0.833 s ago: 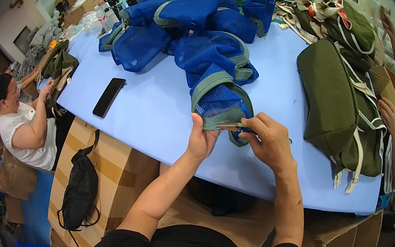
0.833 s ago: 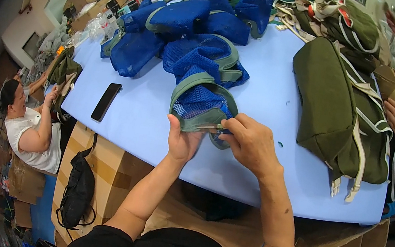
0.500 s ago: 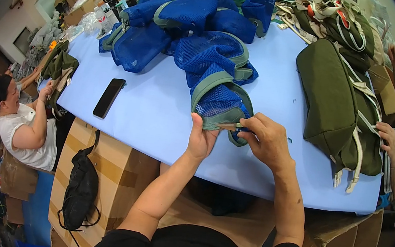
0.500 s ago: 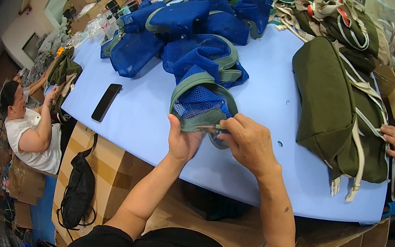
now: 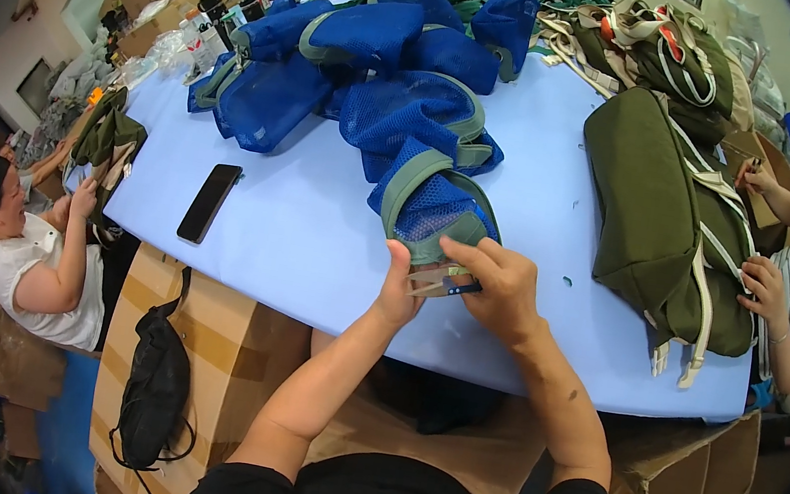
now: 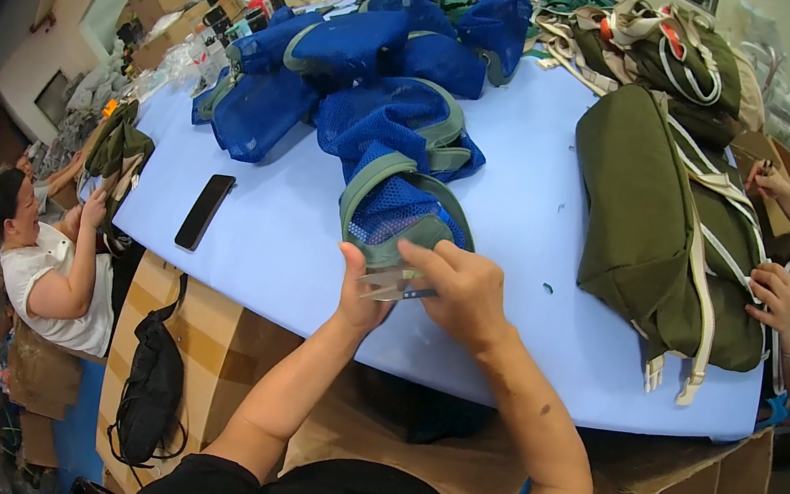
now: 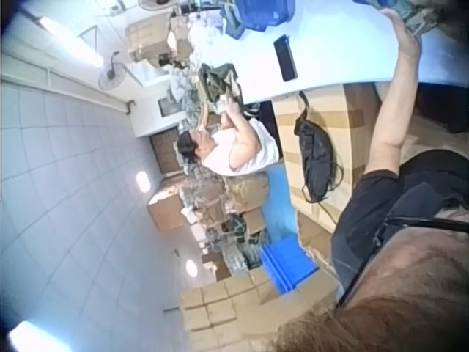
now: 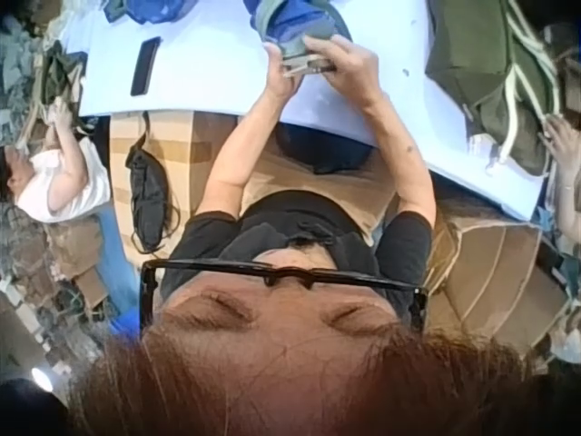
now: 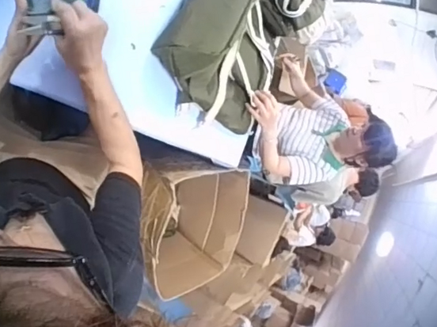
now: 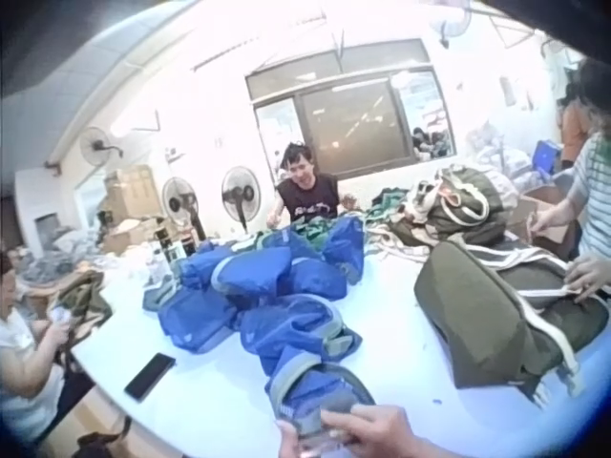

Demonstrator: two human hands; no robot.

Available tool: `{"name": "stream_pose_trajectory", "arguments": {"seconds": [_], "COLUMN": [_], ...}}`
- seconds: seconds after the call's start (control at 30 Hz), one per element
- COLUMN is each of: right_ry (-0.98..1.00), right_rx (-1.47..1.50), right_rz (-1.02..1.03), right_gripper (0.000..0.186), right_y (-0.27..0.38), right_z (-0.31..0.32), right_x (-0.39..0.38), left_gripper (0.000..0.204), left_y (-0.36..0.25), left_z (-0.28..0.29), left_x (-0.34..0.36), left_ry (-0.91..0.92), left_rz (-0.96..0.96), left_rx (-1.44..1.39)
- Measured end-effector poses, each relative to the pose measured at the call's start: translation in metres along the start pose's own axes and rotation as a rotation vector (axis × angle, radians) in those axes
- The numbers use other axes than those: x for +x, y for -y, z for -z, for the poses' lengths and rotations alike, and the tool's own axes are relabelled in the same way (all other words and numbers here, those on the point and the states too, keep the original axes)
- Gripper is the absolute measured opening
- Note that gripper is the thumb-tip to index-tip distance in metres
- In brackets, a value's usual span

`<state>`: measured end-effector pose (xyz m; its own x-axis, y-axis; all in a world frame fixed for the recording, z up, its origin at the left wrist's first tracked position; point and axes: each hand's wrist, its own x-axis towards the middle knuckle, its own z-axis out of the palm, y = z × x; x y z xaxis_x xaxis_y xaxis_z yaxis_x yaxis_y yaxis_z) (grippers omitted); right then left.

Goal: Trimming excess threads and finishing blue mesh bags using thread nippers.

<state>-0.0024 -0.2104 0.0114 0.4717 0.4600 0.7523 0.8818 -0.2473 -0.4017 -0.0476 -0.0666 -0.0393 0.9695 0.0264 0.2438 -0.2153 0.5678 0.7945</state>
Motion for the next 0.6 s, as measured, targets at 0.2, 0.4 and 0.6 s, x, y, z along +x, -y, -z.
{"name": "stream_pose_trajectory", "arguments": {"seconds": [0.2, 0.4, 0.6], "right_ry": [-0.041, 0.398, 0.053], "right_rx": [0.285, 0.872, 0.331], "right_rz": [-0.179, -0.447, -0.199], "right_gripper": [0.022, 0.010, 0.023], "right_y": [0.001, -0.015, -0.013], "right_z": [-0.002, 0.035, 0.015], "right_x": [0.001, 0.002, 0.000], "left_gripper": [0.077, 0.085, 0.084], "left_y": [0.000, -0.010, 0.002], "left_z": [-0.006, -0.011, -0.017], "left_x": [0.004, 0.007, 0.011], "left_ry": [0.022, -0.067, -0.047], "left_rz": [-0.075, -0.153, -0.063], "left_rx": [0.018, -0.044, 0.050]}}
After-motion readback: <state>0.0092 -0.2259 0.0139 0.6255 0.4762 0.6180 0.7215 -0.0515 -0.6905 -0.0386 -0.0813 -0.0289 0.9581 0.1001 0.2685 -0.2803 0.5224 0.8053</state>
